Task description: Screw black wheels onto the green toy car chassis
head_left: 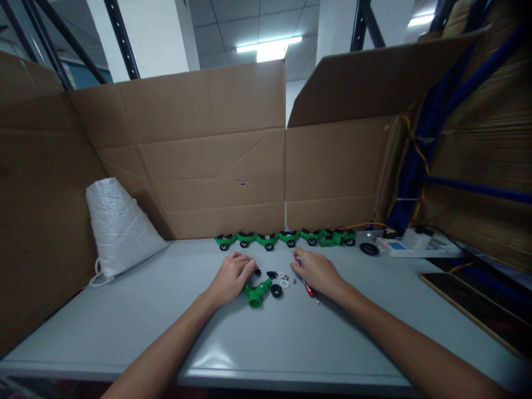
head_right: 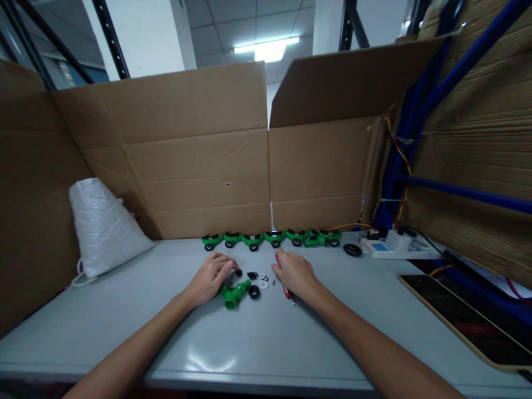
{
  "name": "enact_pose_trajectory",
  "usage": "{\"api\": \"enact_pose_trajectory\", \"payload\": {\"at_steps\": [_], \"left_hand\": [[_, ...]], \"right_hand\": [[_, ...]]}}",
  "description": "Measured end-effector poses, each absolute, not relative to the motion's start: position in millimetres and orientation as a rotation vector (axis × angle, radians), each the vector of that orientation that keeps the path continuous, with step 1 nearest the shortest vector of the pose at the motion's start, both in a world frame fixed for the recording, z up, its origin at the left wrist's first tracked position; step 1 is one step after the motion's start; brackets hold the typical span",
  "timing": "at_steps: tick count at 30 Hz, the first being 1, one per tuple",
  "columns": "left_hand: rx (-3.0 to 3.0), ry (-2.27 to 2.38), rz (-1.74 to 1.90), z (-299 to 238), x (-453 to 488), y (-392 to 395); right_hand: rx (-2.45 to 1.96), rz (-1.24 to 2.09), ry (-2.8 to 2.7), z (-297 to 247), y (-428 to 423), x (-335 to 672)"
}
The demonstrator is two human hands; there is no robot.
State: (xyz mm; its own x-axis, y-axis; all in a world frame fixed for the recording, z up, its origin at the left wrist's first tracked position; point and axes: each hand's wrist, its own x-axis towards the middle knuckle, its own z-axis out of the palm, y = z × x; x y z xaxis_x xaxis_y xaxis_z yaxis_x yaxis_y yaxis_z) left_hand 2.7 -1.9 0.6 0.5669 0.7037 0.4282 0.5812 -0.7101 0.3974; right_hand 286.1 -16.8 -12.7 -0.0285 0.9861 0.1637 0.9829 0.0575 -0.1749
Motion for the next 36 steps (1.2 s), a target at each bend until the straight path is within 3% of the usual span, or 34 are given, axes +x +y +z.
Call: {"api": "enact_pose_trajectory", "payload": {"at_steps": [25, 36], "left_hand": [[2.532, 0.981, 0.808, 2, 1, -2], [2.513, 1.100, 0.977, 1, -2, 3]], "right_hand": [[-1.932, 0.046, -2.116, -14, -15, 290], [-1.236, 0.123, -2.372, -12, -22, 280]]}}
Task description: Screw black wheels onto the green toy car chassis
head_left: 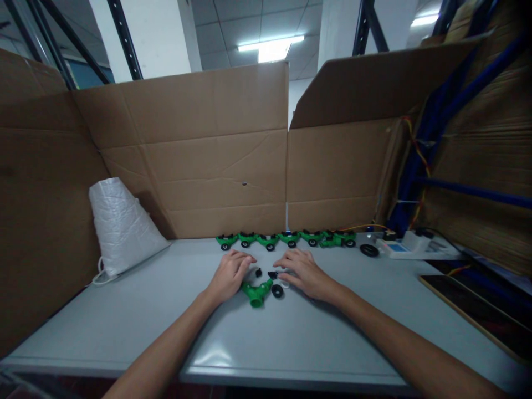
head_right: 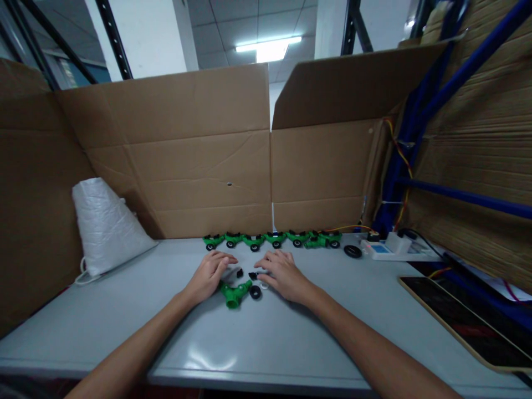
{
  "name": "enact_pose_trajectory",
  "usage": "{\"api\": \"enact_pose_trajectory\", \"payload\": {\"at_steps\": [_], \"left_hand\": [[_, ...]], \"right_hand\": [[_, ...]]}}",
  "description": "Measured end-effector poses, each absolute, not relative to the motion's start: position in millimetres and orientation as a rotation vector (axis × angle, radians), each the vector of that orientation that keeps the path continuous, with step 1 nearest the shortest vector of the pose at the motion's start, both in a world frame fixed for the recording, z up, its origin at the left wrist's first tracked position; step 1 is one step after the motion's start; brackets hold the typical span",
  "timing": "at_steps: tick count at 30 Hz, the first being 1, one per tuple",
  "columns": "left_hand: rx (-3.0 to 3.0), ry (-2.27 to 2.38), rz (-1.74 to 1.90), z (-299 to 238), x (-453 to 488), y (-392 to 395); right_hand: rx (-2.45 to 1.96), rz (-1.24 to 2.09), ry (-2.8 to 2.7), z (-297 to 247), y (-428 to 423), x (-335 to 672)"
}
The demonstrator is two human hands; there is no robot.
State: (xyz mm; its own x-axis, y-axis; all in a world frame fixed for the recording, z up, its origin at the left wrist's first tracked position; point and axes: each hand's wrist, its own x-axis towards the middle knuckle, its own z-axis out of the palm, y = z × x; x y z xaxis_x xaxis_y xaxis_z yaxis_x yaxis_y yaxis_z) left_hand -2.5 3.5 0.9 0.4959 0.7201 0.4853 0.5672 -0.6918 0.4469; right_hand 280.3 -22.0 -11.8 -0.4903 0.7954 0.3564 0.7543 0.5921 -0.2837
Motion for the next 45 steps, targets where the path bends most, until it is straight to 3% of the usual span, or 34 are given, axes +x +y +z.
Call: {"api": "enact_pose_trajectory", "payload": {"at_steps": [45], "left_hand": [[2.541, 1.309, 1.206, -5, -8, 18]], "right_hand": [[-1.184, 0.122, -1.992, -17, -7, 291]]}}
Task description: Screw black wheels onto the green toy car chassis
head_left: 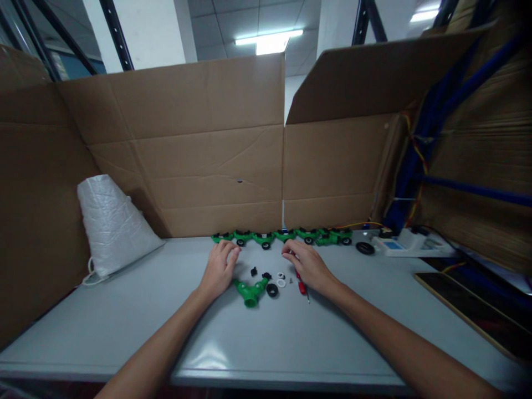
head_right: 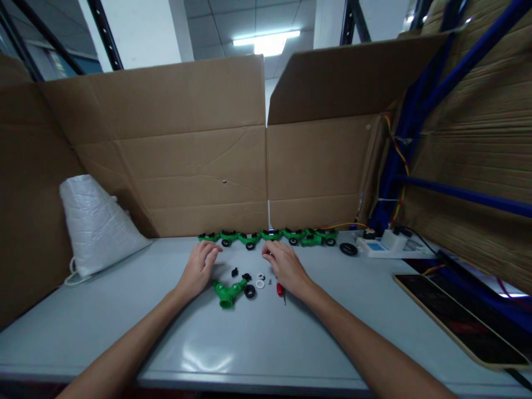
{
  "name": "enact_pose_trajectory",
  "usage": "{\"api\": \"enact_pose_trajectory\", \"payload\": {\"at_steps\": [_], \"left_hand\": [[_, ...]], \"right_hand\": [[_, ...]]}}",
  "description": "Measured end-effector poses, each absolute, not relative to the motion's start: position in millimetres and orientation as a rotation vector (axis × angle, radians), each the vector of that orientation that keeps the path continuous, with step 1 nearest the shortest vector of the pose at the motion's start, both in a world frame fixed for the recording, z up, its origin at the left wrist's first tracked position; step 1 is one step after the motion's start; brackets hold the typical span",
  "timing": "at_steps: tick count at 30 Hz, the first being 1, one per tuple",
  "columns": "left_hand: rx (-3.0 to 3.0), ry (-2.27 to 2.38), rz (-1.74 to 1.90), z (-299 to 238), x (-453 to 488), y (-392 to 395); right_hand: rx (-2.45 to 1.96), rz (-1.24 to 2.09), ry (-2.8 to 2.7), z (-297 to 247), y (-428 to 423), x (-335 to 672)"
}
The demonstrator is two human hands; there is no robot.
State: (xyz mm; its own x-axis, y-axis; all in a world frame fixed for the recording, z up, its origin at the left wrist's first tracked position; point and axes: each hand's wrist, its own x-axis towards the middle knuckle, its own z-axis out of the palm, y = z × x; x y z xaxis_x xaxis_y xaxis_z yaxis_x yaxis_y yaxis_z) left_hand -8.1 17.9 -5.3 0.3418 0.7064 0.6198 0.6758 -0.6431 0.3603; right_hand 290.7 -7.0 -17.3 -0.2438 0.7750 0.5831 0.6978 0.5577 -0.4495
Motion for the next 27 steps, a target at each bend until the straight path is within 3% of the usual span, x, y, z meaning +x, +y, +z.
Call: {"api": "enact_pose_trajectory", "payload": {"at_steps": [27], "left_hand": [[2.557, 1.310, 1.232, -2, -8, 17]], "right_hand": [[-1.215, 0.074, -2.018, -21, -3, 296]]}}
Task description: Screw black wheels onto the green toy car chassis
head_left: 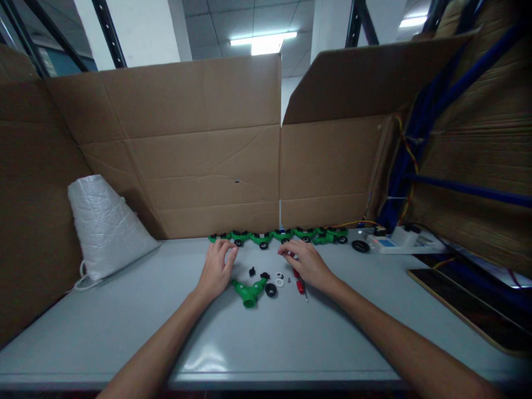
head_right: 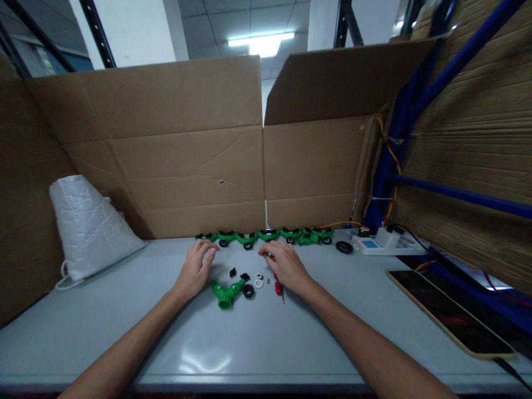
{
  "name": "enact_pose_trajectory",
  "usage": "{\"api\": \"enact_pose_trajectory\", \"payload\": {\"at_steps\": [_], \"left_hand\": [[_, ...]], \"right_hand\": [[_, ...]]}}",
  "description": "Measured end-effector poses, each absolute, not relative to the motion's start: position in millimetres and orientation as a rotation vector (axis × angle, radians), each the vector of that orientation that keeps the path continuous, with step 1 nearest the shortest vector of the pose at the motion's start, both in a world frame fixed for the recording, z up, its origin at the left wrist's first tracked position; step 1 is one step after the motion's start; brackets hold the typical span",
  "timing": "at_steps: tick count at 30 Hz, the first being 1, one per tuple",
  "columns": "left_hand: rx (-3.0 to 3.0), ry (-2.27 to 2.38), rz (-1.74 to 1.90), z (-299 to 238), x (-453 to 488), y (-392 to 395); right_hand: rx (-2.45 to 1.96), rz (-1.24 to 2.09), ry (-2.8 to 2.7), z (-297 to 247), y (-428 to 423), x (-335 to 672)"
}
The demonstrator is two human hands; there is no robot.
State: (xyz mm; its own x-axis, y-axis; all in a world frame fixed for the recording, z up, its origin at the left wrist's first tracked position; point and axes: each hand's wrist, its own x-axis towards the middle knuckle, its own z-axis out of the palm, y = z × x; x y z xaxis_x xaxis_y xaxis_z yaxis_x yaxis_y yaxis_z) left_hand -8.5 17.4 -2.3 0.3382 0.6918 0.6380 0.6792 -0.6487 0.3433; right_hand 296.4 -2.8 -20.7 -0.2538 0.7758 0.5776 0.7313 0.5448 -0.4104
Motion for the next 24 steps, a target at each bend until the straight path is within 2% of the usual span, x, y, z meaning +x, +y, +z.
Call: {"api": "enact_pose_trajectory", "payload": {"at_steps": [24], "left_hand": [[2.553, 1.325, 1.222, 0.6, -7.7, 13.0]], "right_hand": [[-1.216, 0.115, -1.992, -28.2, 1.6, 292.8]]}}
